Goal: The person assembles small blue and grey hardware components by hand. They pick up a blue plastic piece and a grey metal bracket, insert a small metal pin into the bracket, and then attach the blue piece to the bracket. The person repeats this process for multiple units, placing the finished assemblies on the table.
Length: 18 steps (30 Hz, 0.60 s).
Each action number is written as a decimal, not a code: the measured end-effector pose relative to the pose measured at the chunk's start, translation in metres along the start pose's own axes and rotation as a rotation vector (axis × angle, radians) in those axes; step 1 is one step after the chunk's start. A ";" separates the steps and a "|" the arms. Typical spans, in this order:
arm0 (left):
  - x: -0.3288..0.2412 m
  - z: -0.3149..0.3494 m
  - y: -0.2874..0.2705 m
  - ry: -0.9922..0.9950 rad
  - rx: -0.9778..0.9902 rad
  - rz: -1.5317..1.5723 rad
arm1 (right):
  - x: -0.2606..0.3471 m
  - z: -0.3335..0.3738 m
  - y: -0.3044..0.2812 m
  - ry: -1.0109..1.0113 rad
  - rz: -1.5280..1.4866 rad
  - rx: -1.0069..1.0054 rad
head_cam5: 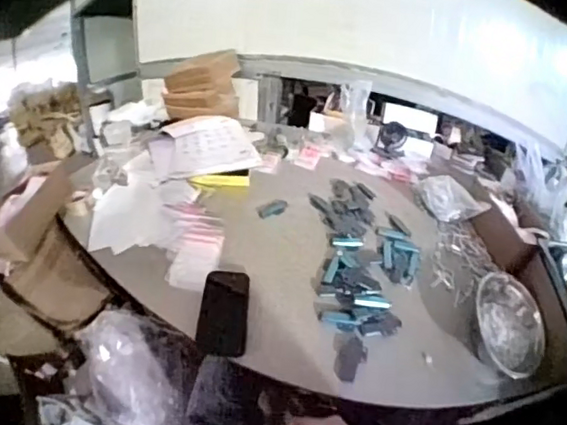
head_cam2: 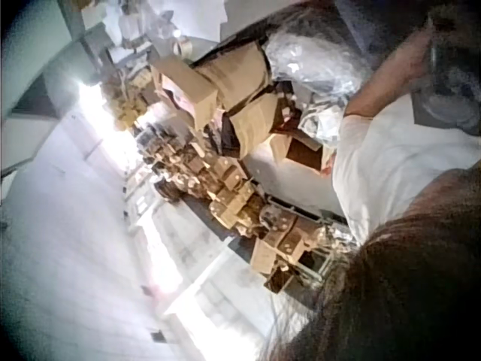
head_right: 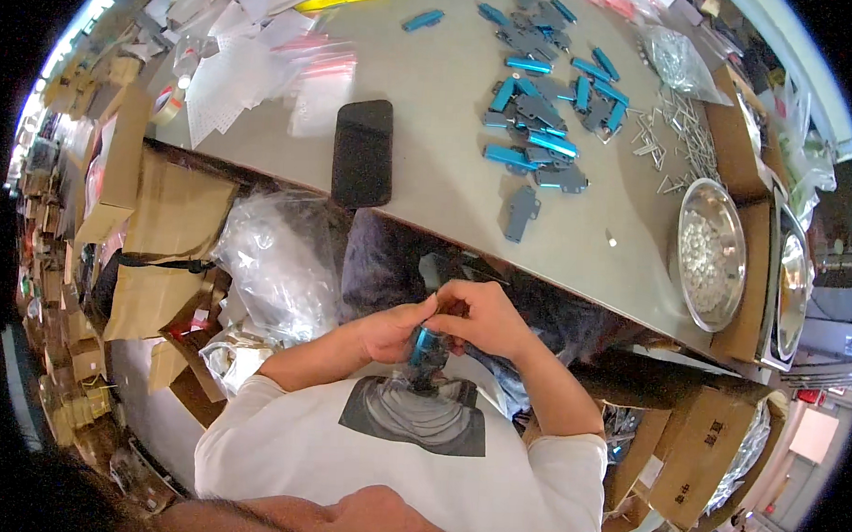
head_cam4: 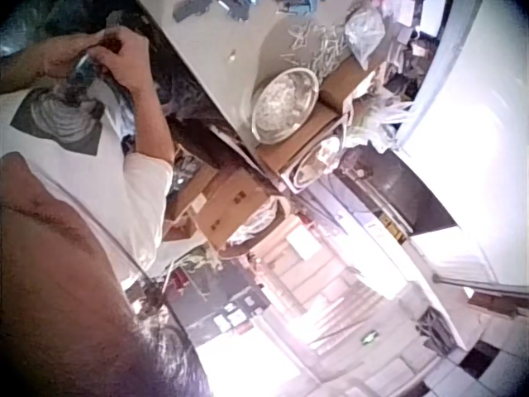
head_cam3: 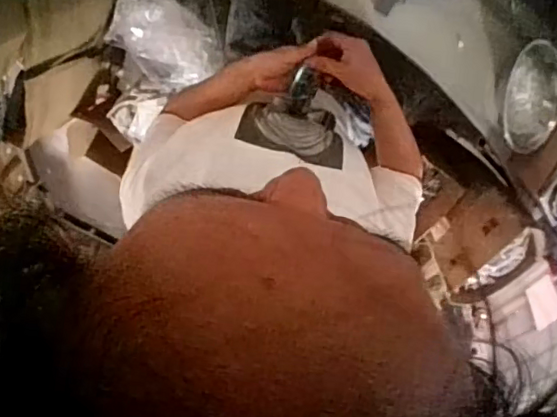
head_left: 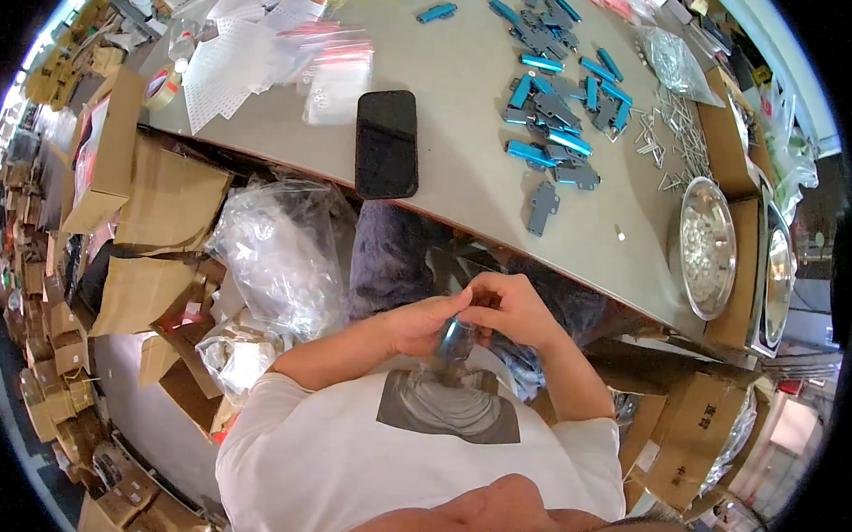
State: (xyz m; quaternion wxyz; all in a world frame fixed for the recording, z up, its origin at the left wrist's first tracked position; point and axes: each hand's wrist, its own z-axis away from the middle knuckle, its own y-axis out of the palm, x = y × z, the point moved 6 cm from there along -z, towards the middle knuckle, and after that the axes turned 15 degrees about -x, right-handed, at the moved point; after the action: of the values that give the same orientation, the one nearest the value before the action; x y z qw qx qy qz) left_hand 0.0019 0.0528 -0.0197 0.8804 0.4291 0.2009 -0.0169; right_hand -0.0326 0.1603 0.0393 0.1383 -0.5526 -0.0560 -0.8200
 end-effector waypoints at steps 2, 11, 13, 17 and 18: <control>0.004 -0.004 0.001 -0.014 -0.010 -0.013 | -0.007 0.006 -0.004 0.016 -0.042 0.002; -0.004 0.006 0.016 0.076 0.094 0.115 | 0.009 0.017 -0.010 -0.214 0.137 -0.057; -0.004 0.008 0.015 0.099 0.133 0.058 | 0.007 0.017 -0.008 -0.083 0.075 -0.041; 0.001 0.010 0.004 0.054 0.081 -0.083 | 0.009 0.016 -0.006 -0.244 0.181 -0.035; 0.003 0.009 0.001 0.048 0.068 -0.113 | 0.012 0.016 -0.006 -0.349 0.245 -0.042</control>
State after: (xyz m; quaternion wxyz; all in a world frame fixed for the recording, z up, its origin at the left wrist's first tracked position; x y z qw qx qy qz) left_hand 0.0083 0.0471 -0.0154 0.8579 0.4471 0.2452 -0.0634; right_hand -0.0247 0.1674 0.0569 0.2136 -0.6917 0.0055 -0.6898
